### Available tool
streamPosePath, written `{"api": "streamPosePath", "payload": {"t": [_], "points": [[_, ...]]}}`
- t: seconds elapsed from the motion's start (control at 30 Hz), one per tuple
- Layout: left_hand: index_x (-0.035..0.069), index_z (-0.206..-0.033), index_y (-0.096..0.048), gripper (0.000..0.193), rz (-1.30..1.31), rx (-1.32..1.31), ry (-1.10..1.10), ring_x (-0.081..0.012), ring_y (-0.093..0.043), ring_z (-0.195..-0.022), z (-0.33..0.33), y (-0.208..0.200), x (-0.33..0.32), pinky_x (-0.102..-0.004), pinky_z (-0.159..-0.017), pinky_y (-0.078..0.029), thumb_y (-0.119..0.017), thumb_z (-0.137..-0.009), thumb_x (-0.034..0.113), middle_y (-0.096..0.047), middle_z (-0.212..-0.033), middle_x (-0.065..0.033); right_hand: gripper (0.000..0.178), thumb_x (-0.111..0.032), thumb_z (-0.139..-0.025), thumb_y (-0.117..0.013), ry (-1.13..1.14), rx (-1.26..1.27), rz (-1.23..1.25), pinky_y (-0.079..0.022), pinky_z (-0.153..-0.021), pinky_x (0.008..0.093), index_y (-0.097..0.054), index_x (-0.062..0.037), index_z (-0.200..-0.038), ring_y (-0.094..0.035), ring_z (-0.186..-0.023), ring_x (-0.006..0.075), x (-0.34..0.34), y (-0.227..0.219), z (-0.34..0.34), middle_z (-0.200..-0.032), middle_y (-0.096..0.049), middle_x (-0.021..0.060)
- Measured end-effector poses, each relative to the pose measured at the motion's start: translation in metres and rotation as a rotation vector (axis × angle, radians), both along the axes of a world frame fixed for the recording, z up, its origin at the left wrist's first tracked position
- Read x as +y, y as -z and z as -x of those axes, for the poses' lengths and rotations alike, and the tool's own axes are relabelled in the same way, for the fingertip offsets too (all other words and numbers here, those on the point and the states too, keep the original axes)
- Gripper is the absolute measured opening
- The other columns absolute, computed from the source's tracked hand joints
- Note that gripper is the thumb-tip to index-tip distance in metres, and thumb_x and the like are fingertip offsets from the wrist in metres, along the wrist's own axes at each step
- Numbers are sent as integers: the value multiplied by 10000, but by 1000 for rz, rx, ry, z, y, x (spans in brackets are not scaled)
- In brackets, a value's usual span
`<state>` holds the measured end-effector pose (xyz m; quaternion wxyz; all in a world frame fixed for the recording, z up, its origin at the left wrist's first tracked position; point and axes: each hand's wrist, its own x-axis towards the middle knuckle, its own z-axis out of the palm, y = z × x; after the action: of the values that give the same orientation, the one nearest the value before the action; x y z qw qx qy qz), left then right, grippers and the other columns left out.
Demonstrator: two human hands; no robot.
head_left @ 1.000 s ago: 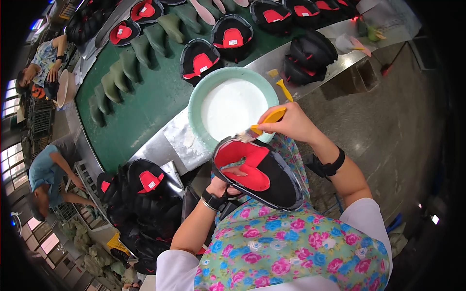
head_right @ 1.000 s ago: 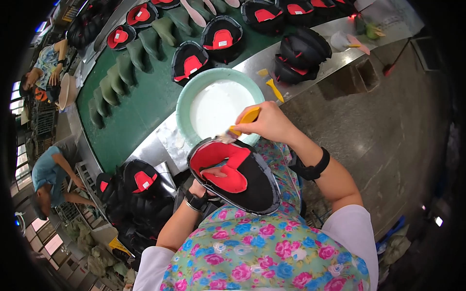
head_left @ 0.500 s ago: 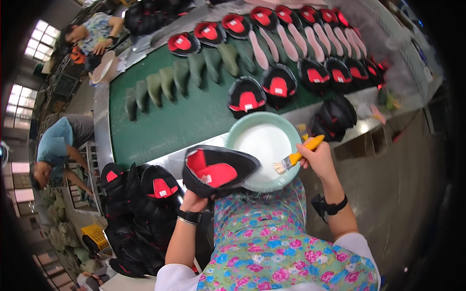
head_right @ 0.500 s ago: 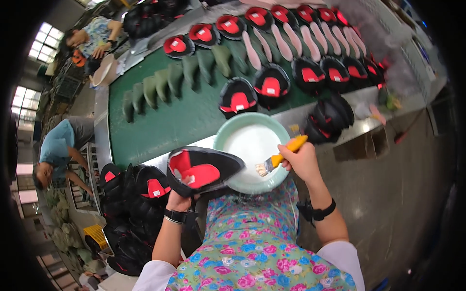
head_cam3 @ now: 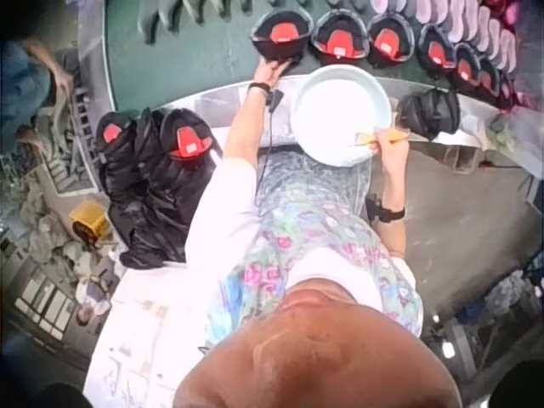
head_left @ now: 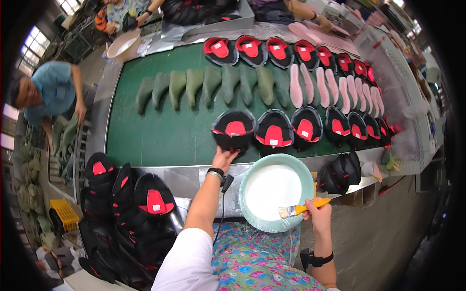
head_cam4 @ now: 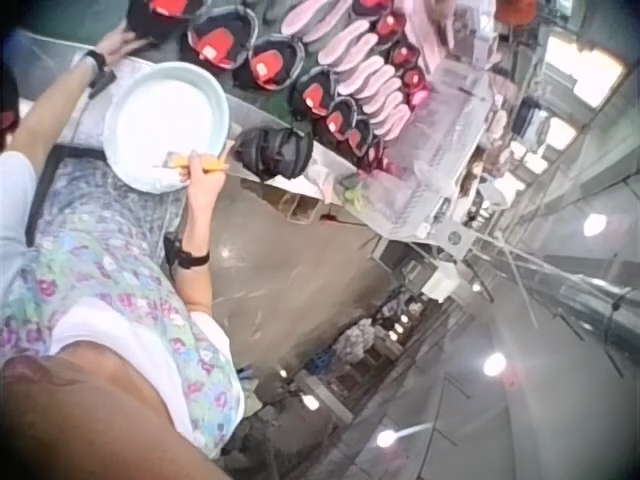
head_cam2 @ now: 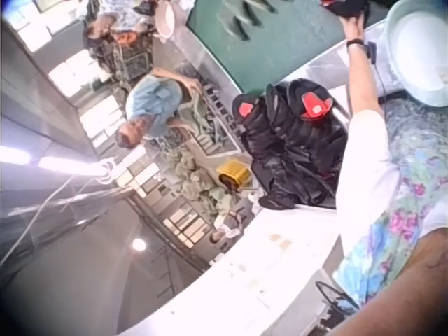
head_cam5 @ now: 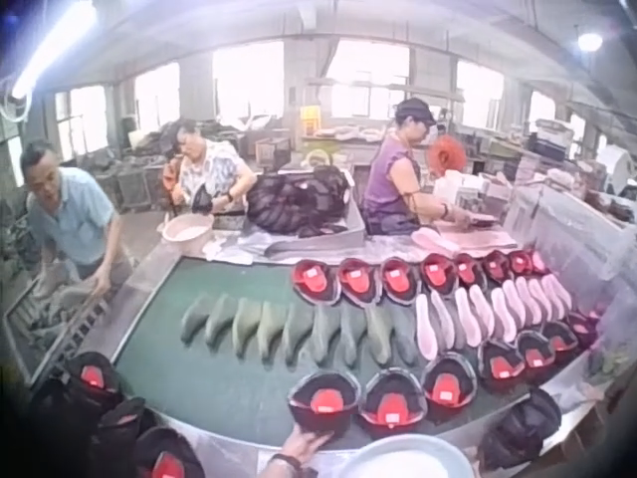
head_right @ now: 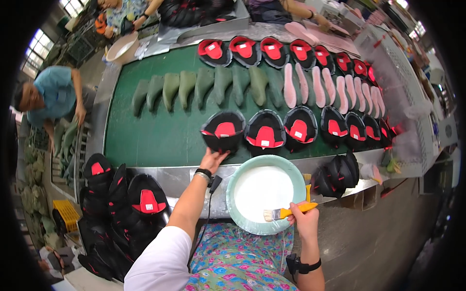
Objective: The recorder uses a brush to apply a white liquid adhesive to the inner edges and base of shoe uppers at a factory conveyor belt.
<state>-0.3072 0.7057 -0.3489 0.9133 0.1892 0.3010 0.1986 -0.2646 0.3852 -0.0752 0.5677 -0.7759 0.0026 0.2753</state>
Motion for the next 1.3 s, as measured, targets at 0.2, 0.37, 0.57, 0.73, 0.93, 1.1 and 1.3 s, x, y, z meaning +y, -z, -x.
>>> {"api": "streamPosePath", "payload": {"t": [0.2, 0.37, 0.57, 0.73, 0.93, 1.1, 1.3], "points": [[-7, -1292, -480, 510, -767, 661, 195, -377, -570, -1039, 102, -25, 2, -439, -875, -468, -621, -823, 132, -646, -987, -185, 145, -75, -880, -628, 7, -30, 0, -416, -428, 223, -565, 5, -776, -544, -482, 112, 23, 3, 2, -655, -594, 83], [33, -1135, -568, 457, -1828, 1729, 8, -409, -532, -1027, 296, -112, 55, -482, -900, -432, -676, -767, 281, -597, -1029, -194, 184, -155, -933, -570, -166, -166, -3, -479, -642, 254, -605, 11, -861, -577, -659, 104, 45, 1, 2, -733, -622, 54], [0, -1240, -469, 504, -1372, 1611, 316, -317, -524, -1148, 342, -179, 53, -397, -1002, -396, -643, -824, 226, -542, -1256, -196, 165, -110, -868, -561, -577, -486, -102, -480, -808, 347, -614, 2, -977, -608, -859, 196, 90, 30, 21, -903, -648, 106], [-33, -1135, -548, 342, -1562, 1242, 16, -317, -554, -1066, 315, -290, 35, -394, -948, -418, -607, -822, 94, -575, -1183, -209, 188, -153, -762, -649, -658, -630, -61, -465, -752, 413, -563, -29, -873, -583, -859, 356, 133, -13, 69, -824, -589, 158], [-138, -1171, -535, 400, -1583, 993, -76, -389, -591, -998, 286, -361, 32, -399, -916, -454, -593, -818, 40, -601, -1105, -301, 289, -349, -819, -631, -814, -1237, -212, -460, -787, 405, -615, -140, -1018, -576, -983, 263, 186, -45, 139, -1007, -628, 38], [-82, -1224, -488, 419, -764, 433, -22, -309, -547, -1089, 287, -372, 58, -399, -965, -412, -591, -852, 80, -549, -1233, -204, 342, -334, -855, -622, -1054, -957, -190, -451, -832, 376, -583, -265, -1188, -554, -1014, 248, 194, -82, 150, -1079, -629, -22], [-5, -1165, -540, 324, -656, 257, 50, -197, -550, -1018, 295, -356, 7, -334, -875, -450, -593, -878, 134, -554, -1202, -112, 282, -136, -647, -744, -918, -903, -303, -463, -681, 435, -636, -100, -906, -587, -821, 366, 175, -129, 133, -814, -605, 158]]}}
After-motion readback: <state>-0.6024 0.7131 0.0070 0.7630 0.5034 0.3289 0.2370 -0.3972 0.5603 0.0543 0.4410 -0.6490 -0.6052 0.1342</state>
